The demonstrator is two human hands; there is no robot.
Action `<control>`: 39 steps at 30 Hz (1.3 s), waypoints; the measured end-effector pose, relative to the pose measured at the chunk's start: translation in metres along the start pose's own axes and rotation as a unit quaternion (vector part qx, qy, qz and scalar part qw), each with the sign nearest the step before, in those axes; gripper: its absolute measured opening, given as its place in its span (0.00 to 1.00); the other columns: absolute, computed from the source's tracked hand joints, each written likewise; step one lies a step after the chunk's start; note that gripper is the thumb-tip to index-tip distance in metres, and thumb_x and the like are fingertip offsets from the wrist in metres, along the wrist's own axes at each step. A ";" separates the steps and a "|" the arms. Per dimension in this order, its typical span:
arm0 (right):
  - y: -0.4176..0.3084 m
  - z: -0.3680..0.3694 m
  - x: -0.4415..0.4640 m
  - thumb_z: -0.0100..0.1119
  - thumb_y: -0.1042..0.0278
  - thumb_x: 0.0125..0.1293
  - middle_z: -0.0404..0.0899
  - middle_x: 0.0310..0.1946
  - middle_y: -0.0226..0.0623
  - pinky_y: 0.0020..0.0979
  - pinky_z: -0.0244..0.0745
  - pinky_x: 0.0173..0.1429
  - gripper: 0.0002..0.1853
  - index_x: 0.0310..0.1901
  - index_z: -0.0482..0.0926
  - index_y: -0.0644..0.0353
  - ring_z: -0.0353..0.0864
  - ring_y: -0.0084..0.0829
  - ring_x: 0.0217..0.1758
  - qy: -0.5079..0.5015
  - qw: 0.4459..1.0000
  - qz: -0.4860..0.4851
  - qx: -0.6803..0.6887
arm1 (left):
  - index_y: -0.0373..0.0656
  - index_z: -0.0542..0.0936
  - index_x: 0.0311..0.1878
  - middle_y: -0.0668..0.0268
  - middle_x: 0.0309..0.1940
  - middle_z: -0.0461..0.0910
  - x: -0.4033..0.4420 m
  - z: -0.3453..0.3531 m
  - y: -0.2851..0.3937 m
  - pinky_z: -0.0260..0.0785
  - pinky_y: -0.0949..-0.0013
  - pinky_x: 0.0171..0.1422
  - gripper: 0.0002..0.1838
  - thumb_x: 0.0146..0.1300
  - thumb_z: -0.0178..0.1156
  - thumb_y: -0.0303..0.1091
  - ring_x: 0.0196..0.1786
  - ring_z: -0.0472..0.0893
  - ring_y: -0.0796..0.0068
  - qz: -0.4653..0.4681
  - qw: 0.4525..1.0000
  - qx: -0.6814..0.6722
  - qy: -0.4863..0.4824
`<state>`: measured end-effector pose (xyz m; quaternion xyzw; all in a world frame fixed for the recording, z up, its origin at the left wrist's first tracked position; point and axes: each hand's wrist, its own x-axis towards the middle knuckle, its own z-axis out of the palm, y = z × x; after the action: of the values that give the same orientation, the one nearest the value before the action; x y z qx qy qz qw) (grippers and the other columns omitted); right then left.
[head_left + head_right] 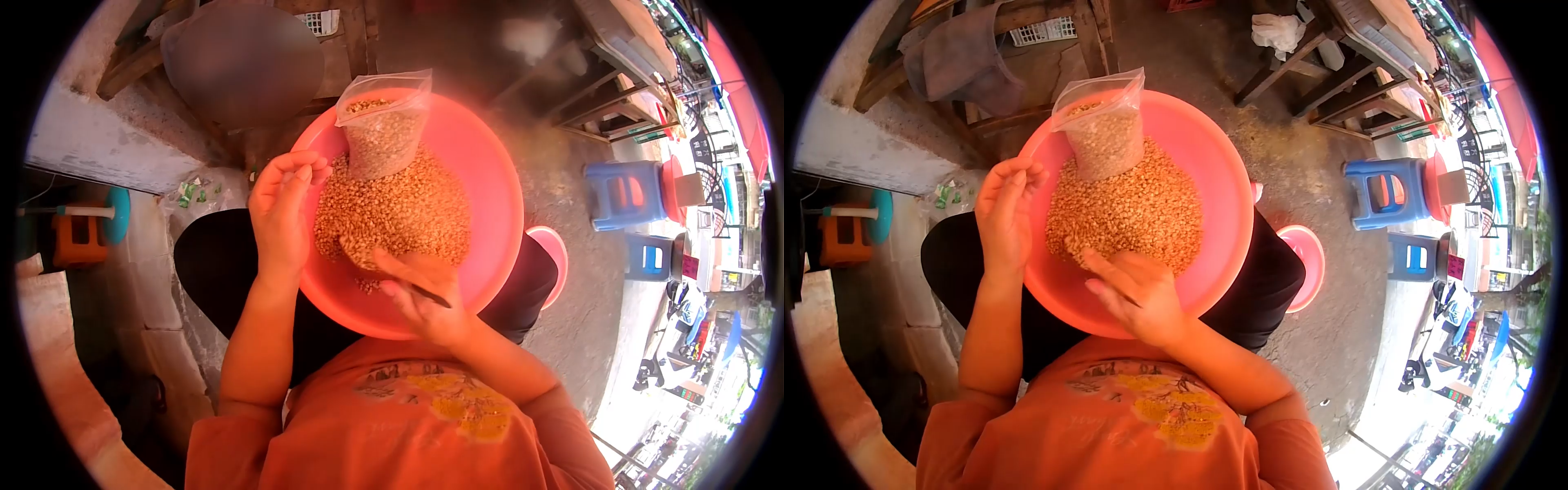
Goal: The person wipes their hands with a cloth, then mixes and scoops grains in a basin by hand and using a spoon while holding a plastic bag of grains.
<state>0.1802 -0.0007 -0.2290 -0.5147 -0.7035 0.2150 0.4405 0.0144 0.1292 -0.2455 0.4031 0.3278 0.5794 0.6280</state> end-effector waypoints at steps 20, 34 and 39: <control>-0.009 0.023 0.016 0.61 0.74 0.58 0.79 0.36 0.39 0.40 0.70 0.46 0.12 0.44 0.75 0.59 0.79 0.39 0.42 -0.134 0.988 -0.066 -0.028 | 0.34 0.78 0.44 0.64 0.40 0.80 -0.007 0.003 0.007 0.69 0.73 0.56 0.06 0.67 0.53 0.20 0.46 0.79 0.76 0.130 0.983 0.121 0.040; -0.014 -0.024 -0.001 0.59 0.78 0.59 0.80 0.36 0.35 0.37 0.65 0.51 0.13 0.46 0.78 0.57 0.78 0.37 0.44 0.004 0.992 0.027 -0.124 | 0.34 0.78 0.46 0.63 0.41 0.81 -0.006 0.002 0.007 0.69 0.69 0.57 0.07 0.69 0.54 0.25 0.46 0.79 0.74 0.073 0.989 0.132 0.007; -0.027 -0.055 -0.011 0.56 0.72 0.70 0.81 0.39 0.44 0.38 0.73 0.49 0.10 0.51 0.79 0.64 0.80 0.41 0.43 0.049 0.974 0.180 0.128 | 0.35 0.79 0.46 0.64 0.39 0.81 -0.006 0.003 0.006 0.69 0.70 0.57 0.07 0.69 0.54 0.25 0.45 0.79 0.74 0.064 0.990 0.125 0.007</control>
<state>0.2128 -0.0296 -0.1845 -0.5825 -0.5435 0.3534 0.4902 0.0137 0.1225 -0.2395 0.4945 0.3751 0.5756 0.5323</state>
